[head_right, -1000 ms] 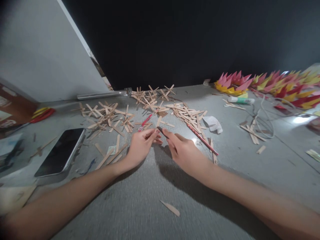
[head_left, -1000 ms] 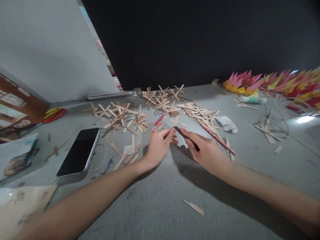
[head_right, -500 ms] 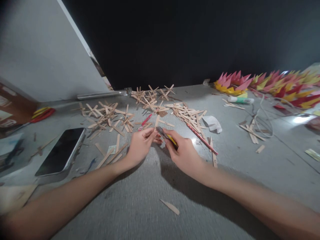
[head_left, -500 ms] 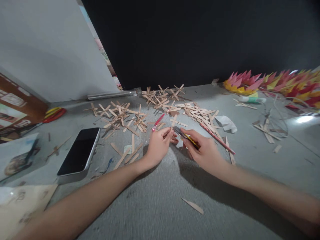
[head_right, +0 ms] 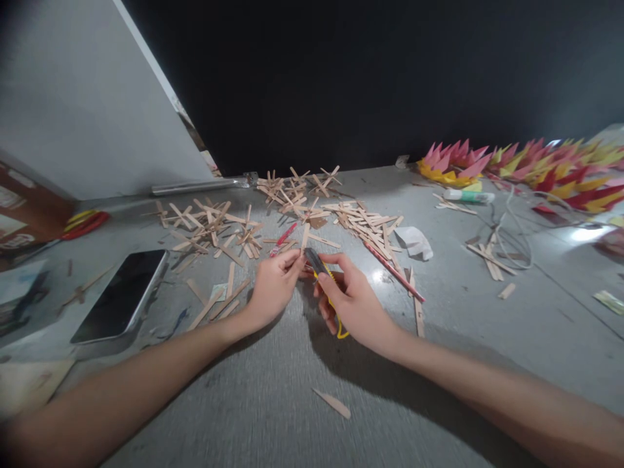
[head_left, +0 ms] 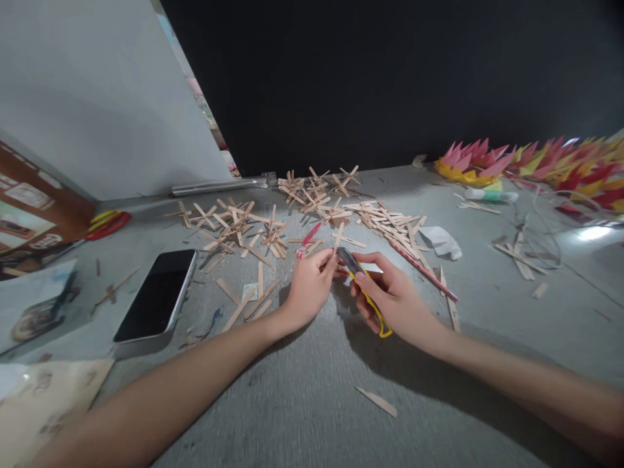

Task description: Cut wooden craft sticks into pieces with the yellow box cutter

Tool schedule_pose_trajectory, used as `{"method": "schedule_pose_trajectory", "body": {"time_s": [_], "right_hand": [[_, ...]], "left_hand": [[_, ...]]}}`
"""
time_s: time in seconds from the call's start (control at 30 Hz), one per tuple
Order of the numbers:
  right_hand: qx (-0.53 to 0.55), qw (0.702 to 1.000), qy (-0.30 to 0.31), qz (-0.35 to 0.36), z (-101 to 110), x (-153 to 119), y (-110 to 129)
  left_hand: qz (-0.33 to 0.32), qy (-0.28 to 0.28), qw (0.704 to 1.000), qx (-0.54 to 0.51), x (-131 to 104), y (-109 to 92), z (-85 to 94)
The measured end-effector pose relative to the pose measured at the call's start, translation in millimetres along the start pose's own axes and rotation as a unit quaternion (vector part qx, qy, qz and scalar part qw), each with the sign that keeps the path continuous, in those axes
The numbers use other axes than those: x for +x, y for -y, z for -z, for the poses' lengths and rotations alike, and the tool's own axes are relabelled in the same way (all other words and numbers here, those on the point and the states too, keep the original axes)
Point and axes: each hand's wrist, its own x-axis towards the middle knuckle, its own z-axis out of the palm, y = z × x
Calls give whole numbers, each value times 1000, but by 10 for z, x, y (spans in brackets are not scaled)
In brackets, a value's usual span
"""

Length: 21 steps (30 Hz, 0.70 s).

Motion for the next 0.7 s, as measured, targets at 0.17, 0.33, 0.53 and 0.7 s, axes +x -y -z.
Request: {"method": "schedule_pose_trajectory", "body": {"time_s": [0.17,0.33,0.53,0.7], "right_hand": [[44,999,12,-29,-39,-17,20],[104,993,19,-47,-21,4,28],[6,1000,-1,28,124,63,109],[-330,902,-126,248,288,153,126]], "left_hand": [[-4,-10,999,37,-6,33,17],[-12,-10,999,32,7,6,20],[27,7,998,-57,37,-50,2],[55,43,992,-104,-8,-75,-63]]}}
